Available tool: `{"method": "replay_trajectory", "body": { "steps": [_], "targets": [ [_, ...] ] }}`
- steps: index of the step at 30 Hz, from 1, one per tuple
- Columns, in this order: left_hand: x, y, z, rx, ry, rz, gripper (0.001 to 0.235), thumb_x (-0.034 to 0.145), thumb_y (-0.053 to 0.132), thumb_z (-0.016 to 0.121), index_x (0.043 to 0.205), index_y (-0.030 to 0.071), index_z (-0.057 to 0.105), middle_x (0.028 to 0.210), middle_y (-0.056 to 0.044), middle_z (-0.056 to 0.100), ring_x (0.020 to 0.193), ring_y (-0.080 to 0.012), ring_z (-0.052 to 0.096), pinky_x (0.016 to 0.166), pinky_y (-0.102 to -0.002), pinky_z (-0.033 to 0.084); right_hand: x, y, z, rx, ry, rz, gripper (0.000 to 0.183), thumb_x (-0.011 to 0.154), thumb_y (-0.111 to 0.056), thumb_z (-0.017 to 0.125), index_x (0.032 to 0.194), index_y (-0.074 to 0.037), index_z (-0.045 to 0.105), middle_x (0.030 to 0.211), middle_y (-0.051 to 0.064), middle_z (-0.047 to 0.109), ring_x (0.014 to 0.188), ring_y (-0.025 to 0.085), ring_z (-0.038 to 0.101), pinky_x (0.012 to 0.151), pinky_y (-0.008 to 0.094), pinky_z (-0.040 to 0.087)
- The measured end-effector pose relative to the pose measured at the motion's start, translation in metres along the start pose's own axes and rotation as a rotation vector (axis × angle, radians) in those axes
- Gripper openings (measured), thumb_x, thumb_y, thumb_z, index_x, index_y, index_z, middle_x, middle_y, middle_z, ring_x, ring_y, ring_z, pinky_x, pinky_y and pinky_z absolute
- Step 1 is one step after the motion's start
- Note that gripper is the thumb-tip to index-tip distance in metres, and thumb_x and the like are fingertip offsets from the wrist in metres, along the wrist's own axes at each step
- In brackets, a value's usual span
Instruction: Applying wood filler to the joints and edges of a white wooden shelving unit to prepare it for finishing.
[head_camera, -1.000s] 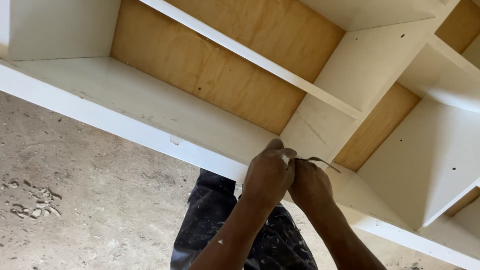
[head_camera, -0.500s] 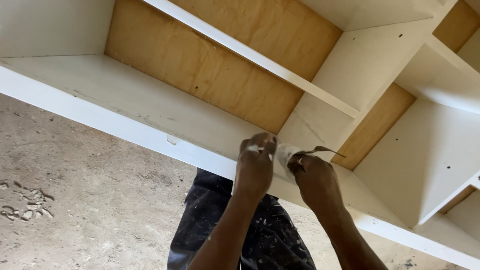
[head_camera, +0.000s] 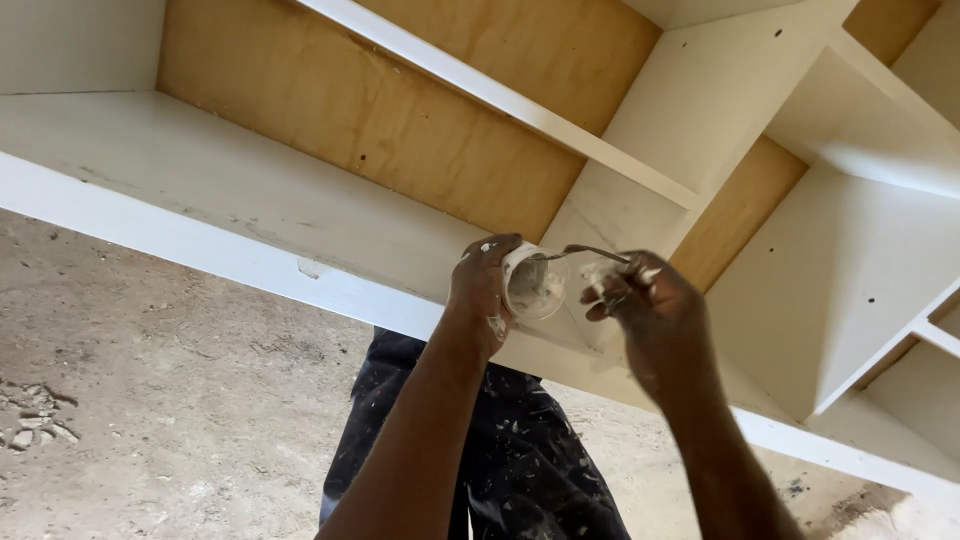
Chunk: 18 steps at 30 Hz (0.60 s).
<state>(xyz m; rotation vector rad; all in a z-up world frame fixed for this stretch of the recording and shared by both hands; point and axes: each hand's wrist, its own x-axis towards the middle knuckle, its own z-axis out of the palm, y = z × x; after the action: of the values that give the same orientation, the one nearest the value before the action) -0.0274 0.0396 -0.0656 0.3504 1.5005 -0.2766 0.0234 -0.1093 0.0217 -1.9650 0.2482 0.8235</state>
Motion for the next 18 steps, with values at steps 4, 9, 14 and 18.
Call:
{"method": "replay_trajectory", "body": {
  "steps": [4, 9, 14, 18],
  "targets": [
    [0.006, -0.015, 0.001, 0.059, -0.021, 0.013, 0.050, 0.081, 0.022, 0.081, 0.126, 0.009, 0.063, 0.099, -0.017, 0.072, 0.087, -0.0290, 0.072, 0.079, -0.044, 0.061, 0.015, 0.023, -0.008, 0.183, -0.082, 0.014, 0.010, 0.091, 0.002, 0.073, 0.091, 0.005, 0.064, 0.064, 0.017, 0.064, 0.059, 0.023, 0.066, 0.058, 0.033, 0.057],
    [0.008, -0.031, 0.004, 0.046, 0.002, 0.034, 0.049, 0.081, 0.017, 0.077, 0.126, 0.006, 0.061, 0.085, -0.014, 0.071, 0.076, -0.0243, 0.072, 0.068, -0.036, 0.061, 0.009, 0.002, -0.008, 0.009, 0.004, 0.149, 0.009, 0.081, 0.011, 0.077, 0.087, 0.006, 0.072, 0.063, 0.018, 0.065, 0.055, 0.022, 0.066, 0.047, 0.030, 0.058],
    [0.001, -0.027, 0.004, 0.048, 0.005, 0.042, 0.058, 0.081, 0.018, 0.078, 0.134, 0.006, 0.057, 0.099, -0.017, 0.071, 0.089, -0.0277, 0.072, 0.082, -0.041, 0.060, 0.007, 0.013, -0.025, -0.164, 0.006, 0.321, 0.003, 0.086, 0.005, 0.074, 0.087, 0.008, 0.076, 0.059, 0.021, 0.066, 0.051, 0.024, 0.065, 0.051, 0.034, 0.057],
    [0.003, -0.022, 0.002, 0.076, -0.017, 0.046, 0.061, 0.083, 0.020, 0.078, 0.137, 0.008, 0.054, 0.105, -0.018, 0.071, 0.094, -0.0303, 0.072, 0.085, -0.044, 0.060, 0.004, 0.027, -0.025, -0.157, -0.018, 0.466, 0.013, 0.087, 0.009, 0.068, 0.096, 0.015, 0.074, 0.069, 0.025, 0.066, 0.061, 0.029, 0.067, 0.063, 0.039, 0.060]
  ]
}}
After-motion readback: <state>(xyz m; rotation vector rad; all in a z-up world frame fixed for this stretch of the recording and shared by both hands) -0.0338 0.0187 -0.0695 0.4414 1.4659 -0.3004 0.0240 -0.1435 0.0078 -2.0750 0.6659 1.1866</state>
